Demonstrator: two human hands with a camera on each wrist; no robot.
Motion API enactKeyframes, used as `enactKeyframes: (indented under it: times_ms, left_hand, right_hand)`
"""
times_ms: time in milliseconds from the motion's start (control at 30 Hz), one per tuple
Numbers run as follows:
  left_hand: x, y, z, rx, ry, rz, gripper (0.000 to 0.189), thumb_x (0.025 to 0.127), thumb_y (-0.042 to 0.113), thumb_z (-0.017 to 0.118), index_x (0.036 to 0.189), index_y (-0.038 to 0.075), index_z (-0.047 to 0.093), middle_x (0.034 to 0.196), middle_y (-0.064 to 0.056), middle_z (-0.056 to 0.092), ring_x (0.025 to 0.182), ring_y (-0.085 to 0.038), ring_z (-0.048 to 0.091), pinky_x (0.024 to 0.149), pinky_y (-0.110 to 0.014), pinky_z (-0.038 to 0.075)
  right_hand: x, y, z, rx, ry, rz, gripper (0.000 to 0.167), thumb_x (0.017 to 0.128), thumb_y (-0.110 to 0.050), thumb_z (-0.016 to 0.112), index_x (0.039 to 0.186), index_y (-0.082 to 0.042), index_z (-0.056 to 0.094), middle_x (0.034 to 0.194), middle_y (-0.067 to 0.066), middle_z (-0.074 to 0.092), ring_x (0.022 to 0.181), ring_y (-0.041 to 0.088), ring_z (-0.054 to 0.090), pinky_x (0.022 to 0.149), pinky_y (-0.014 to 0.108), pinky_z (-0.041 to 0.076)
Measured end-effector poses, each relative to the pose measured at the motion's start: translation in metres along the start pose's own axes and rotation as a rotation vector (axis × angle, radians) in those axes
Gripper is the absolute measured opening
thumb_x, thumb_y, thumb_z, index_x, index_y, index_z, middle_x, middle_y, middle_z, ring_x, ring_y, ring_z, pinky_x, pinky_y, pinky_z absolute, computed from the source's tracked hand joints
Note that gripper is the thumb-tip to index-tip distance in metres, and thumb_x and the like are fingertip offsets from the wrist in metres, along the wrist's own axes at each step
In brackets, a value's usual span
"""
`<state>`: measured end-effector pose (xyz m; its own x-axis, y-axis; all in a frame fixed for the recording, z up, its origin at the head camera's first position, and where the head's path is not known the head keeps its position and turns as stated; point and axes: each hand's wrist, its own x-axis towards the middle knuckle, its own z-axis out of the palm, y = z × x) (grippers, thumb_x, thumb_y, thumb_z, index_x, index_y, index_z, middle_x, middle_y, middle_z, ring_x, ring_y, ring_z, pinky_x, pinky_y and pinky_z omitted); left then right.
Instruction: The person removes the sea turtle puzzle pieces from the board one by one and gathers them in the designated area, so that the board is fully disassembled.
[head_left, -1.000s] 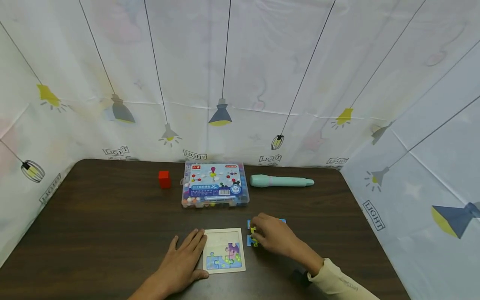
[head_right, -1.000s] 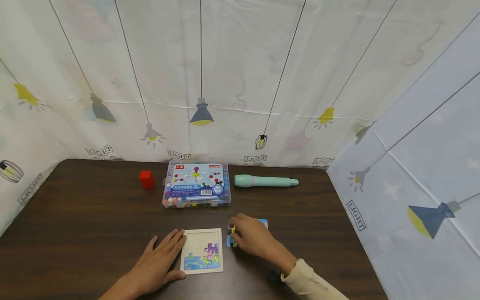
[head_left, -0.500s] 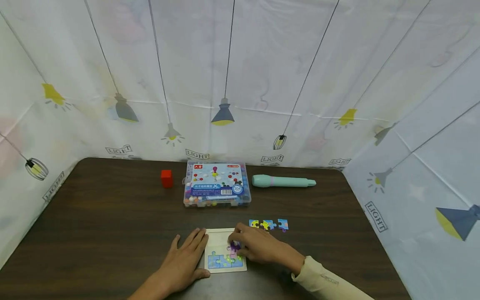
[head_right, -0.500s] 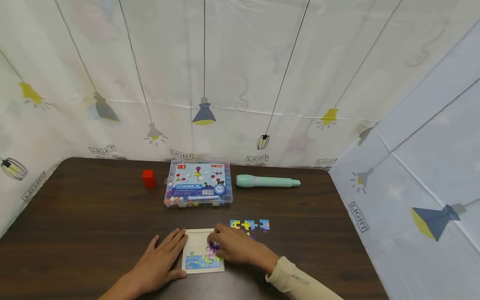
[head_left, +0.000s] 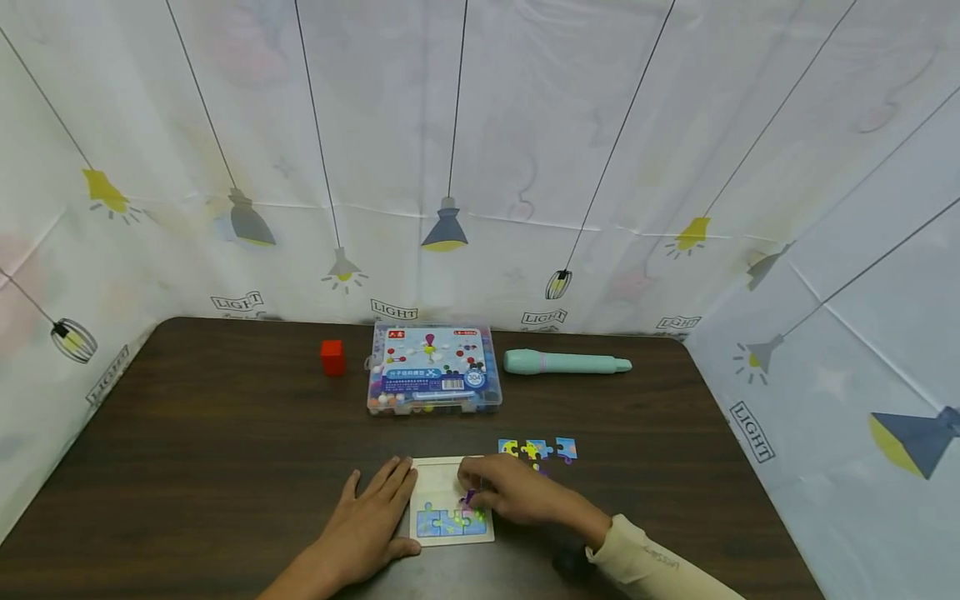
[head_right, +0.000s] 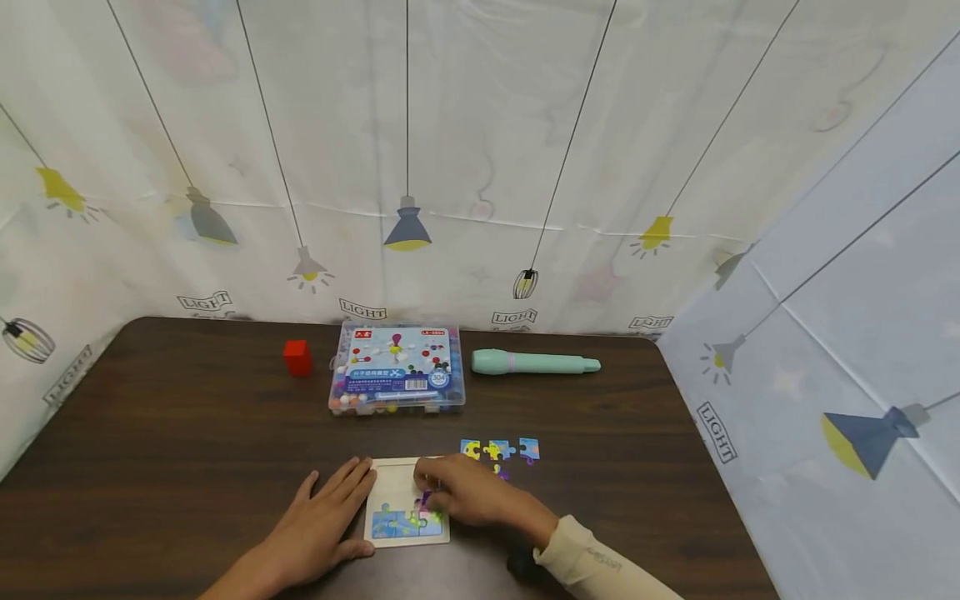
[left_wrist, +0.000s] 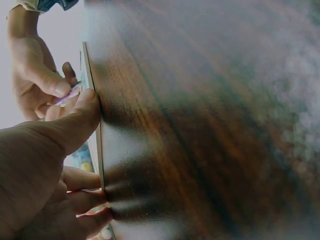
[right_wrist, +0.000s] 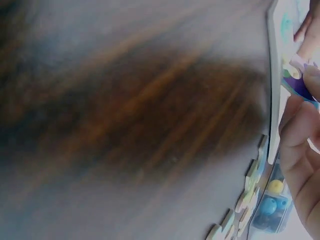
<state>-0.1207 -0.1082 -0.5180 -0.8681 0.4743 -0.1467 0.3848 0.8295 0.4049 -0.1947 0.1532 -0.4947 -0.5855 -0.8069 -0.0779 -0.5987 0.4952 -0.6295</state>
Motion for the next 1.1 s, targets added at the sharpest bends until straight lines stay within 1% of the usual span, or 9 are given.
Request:
enactKeyframes:
  times_ms: [100, 267, 400, 500, 633, 767, 900, 1000, 1100]
  left_hand:
    - [0.0, 0.0, 0.0, 0.002, -0.002, -0.004, 0.094, 0.087, 0.054, 0.074, 0.157, 0.002, 0.037, 0.165, -0.017, 0.03, 0.152, -0.037, 0.025, 0.112, -0.077, 0.018]
    - [0.001, 0.001, 0.0, 0.005, -0.009, -0.01, 0.094, 0.088, 0.054, 0.074, 0.158, 0.003, 0.037, 0.165, -0.017, 0.03, 0.152, -0.036, 0.025, 0.112, -0.076, 0.018]
    - [0.001, 0.001, -0.001, 0.003, -0.016, -0.007, 0.094, 0.088, 0.054, 0.073, 0.158, 0.003, 0.037, 0.165, -0.016, 0.029, 0.153, -0.037, 0.024, 0.112, -0.076, 0.017]
    - [0.001, 0.0, -0.001, 0.004, -0.02, -0.006, 0.094, 0.088, 0.054, 0.073, 0.158, 0.003, 0.036, 0.165, -0.017, 0.029, 0.152, -0.037, 0.024, 0.112, -0.077, 0.017]
    - [0.001, 0.0, 0.0, 0.004, -0.02, -0.01, 0.095, 0.088, 0.055, 0.073, 0.158, 0.003, 0.036, 0.165, -0.017, 0.029, 0.152, -0.037, 0.025, 0.111, -0.077, 0.017]
    - [0.001, 0.0, 0.001, 0.0, -0.017, -0.014, 0.095, 0.087, 0.055, 0.074, 0.158, 0.003, 0.036, 0.165, -0.017, 0.03, 0.152, -0.037, 0.025, 0.111, -0.077, 0.017]
    - [0.001, 0.0, 0.001, -0.005, -0.019, -0.015, 0.095, 0.087, 0.055, 0.074, 0.158, 0.003, 0.036, 0.165, -0.017, 0.03, 0.152, -0.037, 0.024, 0.111, -0.078, 0.017]
    - [0.002, 0.0, 0.0, -0.007, -0.022, -0.014, 0.095, 0.088, 0.055, 0.073, 0.158, 0.003, 0.035, 0.165, -0.017, 0.029, 0.153, -0.037, 0.024, 0.111, -0.078, 0.016]
    - [0.001, 0.0, 0.001, -0.01, -0.02, -0.013, 0.095, 0.088, 0.055, 0.073, 0.158, 0.003, 0.035, 0.165, -0.017, 0.029, 0.153, -0.037, 0.024, 0.111, -0.078, 0.016]
  right_hand:
    - [-0.002, 0.001, -0.003, 0.049, -0.008, 0.001, 0.02, 0.097, -0.008, 0.07, 0.092, -0.014, 0.052, 0.081, -0.009, 0.048, 0.073, 0.001, 0.046, 0.066, 0.021, 0.038]
    - [-0.013, 0.005, -0.014, 0.078, 0.054, 0.029, 0.017, 0.097, -0.007, 0.069, 0.095, -0.015, 0.055, 0.087, -0.01, 0.055, 0.079, 0.003, 0.052, 0.072, 0.023, 0.047]
    - [-0.035, 0.018, -0.03, 0.101, 0.147, 0.061, 0.012, 0.096, -0.007, 0.071, 0.097, -0.014, 0.061, 0.09, -0.008, 0.063, 0.082, 0.004, 0.059, 0.072, 0.026, 0.052]
    - [-0.056, 0.034, -0.044, 0.074, 0.186, 0.09, 0.013, 0.095, -0.007, 0.073, 0.093, -0.015, 0.063, 0.088, -0.009, 0.065, 0.08, 0.004, 0.061, 0.069, 0.026, 0.052]
    - [-0.082, 0.053, -0.057, 0.049, 0.155, 0.151, 0.017, 0.094, -0.006, 0.073, 0.087, -0.015, 0.06, 0.081, -0.008, 0.061, 0.071, 0.004, 0.057, 0.062, 0.026, 0.048]
    - [-0.097, 0.064, -0.058, 0.04, 0.109, 0.169, 0.02, 0.094, -0.004, 0.073, 0.085, -0.013, 0.057, 0.076, -0.007, 0.058, 0.066, 0.003, 0.051, 0.059, 0.024, 0.044]
    - [-0.1, 0.066, -0.049, -0.04, 0.156, 0.159, 0.02, 0.091, -0.004, 0.076, 0.085, -0.014, 0.059, 0.078, -0.009, 0.058, 0.067, 0.002, 0.05, 0.059, 0.024, 0.045]
    - [-0.1, 0.063, -0.043, -0.145, 0.221, 0.188, 0.021, 0.088, -0.006, 0.079, 0.087, -0.017, 0.061, 0.084, -0.009, 0.057, 0.073, 0.005, 0.053, 0.063, 0.026, 0.047]
    - [-0.098, 0.06, -0.039, -0.241, 0.26, 0.223, 0.019, 0.087, -0.008, 0.081, 0.089, -0.018, 0.065, 0.09, -0.008, 0.056, 0.077, 0.007, 0.054, 0.065, 0.028, 0.048]
